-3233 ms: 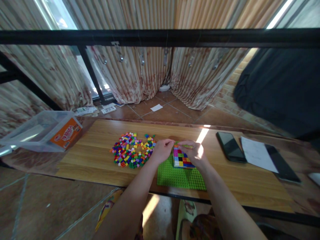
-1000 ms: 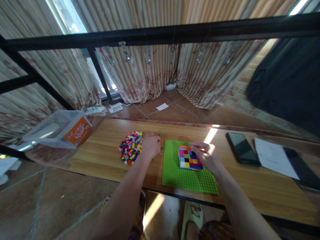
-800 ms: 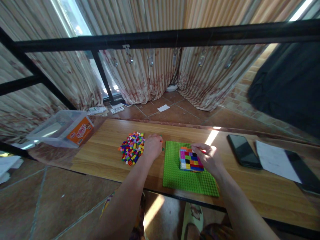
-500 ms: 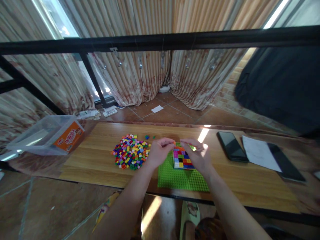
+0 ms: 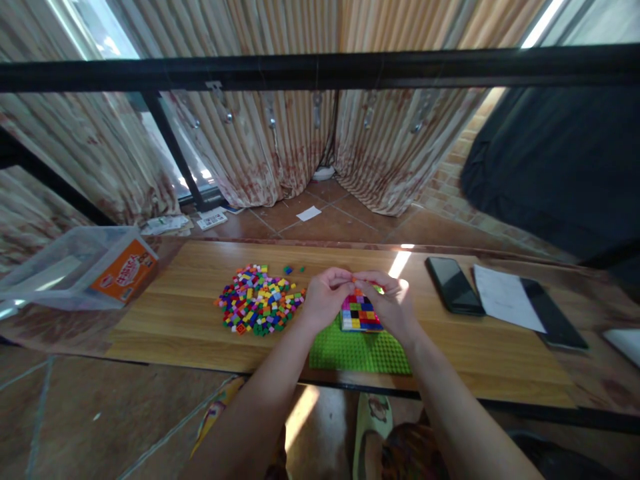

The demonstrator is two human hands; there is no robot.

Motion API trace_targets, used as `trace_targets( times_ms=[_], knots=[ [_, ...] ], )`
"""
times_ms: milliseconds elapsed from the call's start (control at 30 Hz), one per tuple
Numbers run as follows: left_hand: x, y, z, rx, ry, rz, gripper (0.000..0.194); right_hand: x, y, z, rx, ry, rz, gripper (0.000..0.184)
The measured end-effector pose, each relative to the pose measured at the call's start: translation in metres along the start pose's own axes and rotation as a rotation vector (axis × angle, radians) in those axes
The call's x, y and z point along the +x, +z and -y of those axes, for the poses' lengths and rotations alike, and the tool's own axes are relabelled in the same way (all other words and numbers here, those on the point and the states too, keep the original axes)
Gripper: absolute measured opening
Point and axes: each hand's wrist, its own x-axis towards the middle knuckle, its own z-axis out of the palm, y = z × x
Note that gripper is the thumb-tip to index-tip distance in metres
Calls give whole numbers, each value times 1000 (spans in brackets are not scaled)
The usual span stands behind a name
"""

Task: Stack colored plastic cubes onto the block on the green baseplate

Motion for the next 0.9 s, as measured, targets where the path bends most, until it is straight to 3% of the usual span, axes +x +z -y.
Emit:
trace_targets(
  times_ms=[233, 433, 733, 900],
  knots=[
    [15, -16, 11, 277, 22, -193, 18, 3, -13, -12, -162, 75, 13, 18],
    [17, -15, 21, 327, -29, -96, 26, 2, -10, -26, -263, 44, 84, 15],
    [20, -7, 33, 356, -29, -59, 29, 0, -5, -33, -179, 76, 80, 20],
    [23, -2, 37, 370, -49, -48, 32, 0, -8, -29, -275, -37, 95, 21]
  ],
)
